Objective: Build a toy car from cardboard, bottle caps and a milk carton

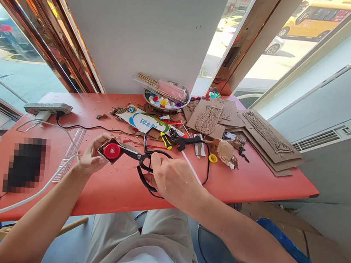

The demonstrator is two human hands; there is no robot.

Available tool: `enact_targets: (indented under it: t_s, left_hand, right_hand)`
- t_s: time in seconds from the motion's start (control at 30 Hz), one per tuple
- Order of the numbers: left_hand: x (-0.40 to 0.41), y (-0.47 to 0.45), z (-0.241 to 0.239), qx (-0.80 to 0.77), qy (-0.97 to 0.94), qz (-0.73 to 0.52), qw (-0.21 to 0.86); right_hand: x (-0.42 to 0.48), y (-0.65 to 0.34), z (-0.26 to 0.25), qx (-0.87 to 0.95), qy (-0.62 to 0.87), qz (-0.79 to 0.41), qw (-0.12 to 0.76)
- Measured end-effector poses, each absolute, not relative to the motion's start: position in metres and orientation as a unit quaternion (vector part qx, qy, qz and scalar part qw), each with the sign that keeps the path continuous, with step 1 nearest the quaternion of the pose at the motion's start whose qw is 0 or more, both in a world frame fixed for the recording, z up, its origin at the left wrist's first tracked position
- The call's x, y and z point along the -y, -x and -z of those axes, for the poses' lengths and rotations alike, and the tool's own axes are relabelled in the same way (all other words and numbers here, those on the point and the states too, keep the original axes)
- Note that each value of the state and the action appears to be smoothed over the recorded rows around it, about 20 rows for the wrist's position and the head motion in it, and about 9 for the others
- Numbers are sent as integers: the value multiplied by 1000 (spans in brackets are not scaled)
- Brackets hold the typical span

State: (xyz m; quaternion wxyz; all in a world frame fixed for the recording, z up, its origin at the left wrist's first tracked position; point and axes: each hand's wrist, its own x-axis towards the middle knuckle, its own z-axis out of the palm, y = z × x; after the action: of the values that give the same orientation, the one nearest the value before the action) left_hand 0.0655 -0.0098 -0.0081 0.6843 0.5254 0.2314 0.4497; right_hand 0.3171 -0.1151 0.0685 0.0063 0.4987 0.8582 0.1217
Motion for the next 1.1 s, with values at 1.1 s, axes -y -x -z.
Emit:
enact_targets:
  t_s: [1.1]
  left_hand:
    - [14,-70,-3,-256,-533,-456,665]
  right_hand:
    - [114,-316,-51,-862,-490,-120,-56]
